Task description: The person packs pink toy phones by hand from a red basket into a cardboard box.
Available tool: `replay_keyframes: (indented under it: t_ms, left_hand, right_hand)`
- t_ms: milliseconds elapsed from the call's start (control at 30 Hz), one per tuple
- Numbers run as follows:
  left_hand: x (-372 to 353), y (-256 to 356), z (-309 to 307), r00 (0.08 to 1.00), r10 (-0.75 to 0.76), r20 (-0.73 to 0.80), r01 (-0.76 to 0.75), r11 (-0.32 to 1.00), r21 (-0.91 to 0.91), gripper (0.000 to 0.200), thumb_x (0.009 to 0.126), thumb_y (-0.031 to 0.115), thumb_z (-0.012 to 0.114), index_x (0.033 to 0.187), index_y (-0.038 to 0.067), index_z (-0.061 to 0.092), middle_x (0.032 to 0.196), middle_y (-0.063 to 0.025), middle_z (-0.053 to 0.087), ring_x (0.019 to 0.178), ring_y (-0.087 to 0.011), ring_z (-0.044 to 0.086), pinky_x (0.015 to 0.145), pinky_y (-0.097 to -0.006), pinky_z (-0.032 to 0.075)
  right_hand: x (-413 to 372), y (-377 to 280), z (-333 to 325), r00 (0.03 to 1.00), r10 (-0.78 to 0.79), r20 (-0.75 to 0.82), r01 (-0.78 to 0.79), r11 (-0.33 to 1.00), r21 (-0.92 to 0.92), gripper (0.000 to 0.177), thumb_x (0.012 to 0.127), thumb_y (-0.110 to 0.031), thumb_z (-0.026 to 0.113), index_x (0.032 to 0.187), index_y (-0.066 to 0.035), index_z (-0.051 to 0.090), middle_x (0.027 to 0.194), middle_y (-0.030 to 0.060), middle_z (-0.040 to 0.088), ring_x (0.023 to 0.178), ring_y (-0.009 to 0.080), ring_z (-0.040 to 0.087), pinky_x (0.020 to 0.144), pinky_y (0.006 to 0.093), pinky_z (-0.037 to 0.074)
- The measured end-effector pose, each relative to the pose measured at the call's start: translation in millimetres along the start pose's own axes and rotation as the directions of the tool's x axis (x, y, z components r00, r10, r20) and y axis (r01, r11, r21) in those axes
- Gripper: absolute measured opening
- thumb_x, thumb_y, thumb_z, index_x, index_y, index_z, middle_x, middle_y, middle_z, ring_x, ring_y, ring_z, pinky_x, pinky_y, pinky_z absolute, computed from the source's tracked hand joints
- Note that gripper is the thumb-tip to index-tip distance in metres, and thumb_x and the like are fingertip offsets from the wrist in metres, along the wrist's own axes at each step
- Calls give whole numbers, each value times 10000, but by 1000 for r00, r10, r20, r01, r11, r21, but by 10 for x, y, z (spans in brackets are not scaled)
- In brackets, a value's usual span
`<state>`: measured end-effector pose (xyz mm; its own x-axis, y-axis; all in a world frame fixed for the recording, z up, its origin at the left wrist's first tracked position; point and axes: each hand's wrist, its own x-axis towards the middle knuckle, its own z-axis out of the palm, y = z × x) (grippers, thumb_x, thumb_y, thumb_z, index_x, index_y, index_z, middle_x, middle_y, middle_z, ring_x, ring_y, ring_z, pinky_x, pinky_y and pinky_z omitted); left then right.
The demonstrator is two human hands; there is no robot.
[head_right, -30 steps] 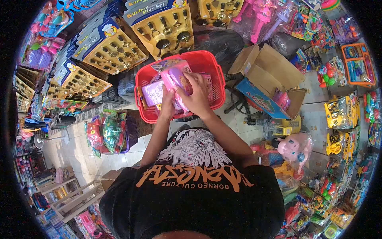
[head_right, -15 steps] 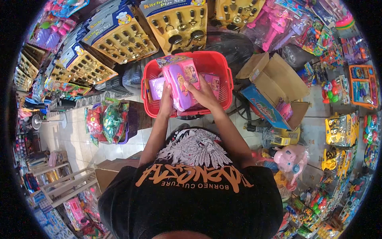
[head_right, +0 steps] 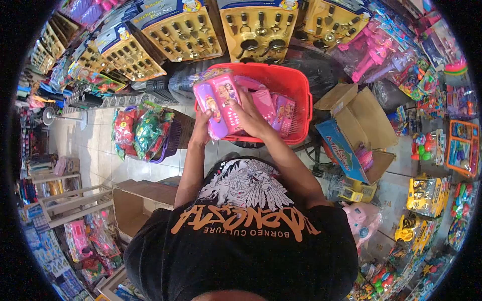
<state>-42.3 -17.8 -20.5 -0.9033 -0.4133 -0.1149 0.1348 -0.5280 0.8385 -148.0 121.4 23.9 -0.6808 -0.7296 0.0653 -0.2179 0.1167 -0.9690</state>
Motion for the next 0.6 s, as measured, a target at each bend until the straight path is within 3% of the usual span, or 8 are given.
replay_keyframes:
  t_ms: [100,167,233,300,367,433,500,600]
  left_hand:
    - [-60,-26,-211,1000,29,5,-28,994,-102,649,813,294,574,1331,11,306,1216,-142,500,1091,-251,539,926,-380,459]
    - [-116,-47,-338,996,33,-87,-51,974,-223,637,825,335,552,1320,8,320,1214,-142,505,1067,-247,558,918,-371,464]
    - [-168,-11,-424,992,55,-113,-78,974,-211,613,835,329,540,1310,4,329,1215,-140,505,1069,-246,558,916,-368,466]
    - [-238,73,-447,987,73,-144,-101,975,-196,602,840,319,537,1309,5,329,1213,-139,506,1072,-240,554,916,-366,465]
    - [-284,49,-532,984,83,-158,-114,972,-205,605,840,314,542,1311,4,324,1210,-139,506,1072,-238,553,918,-368,464]
    - [-326,75,-542,982,86,-170,-123,968,-219,608,840,309,547,1313,3,319,1208,-140,506,1073,-237,551,920,-371,463]
    - [-406,85,-550,973,60,-224,-110,969,-219,611,835,307,559,1308,1,322,1201,-140,508,1073,-231,551,919,-373,463]
    - [-477,84,-639,972,78,-222,-133,962,-241,607,834,304,566,1303,2,327,1200,-139,506,1074,-230,548,921,-375,461]
  right_hand:
    - [214,101,-96,996,22,85,-30,996,87,518,964,-361,381,1339,-4,376,1310,162,436,1285,257,349,1076,343,231]
    - [347,96,-110,1000,-1,5,1,996,87,486,929,-392,451,1263,-40,487,1272,159,484,1258,266,391,1065,406,244]
    - [445,121,-113,971,106,-213,-196,862,-468,536,839,-457,569,1221,-85,521,1268,157,497,1231,283,423,1032,493,253]
    - [522,401,-68,964,48,-262,-196,795,-575,611,720,-494,679,1182,-116,546,1221,157,532,1193,295,458,987,557,261]
    - [563,490,-59,962,211,-171,-271,681,-680,613,667,-465,732,1144,-123,557,1217,146,537,1182,320,456,952,583,280]
    - [591,579,-67,972,183,-147,-234,726,-646,565,649,-419,762,1080,-109,569,1138,138,580,1092,290,527,934,535,309]
    - [598,584,-47,978,151,-141,-203,838,-507,491,644,-417,775,931,-83,558,917,79,614,840,209,581,801,377,421]
    - [539,420,-29,967,134,-216,-195,937,-291,396,707,-293,746,935,-64,517,850,92,595,843,196,573,788,373,420]
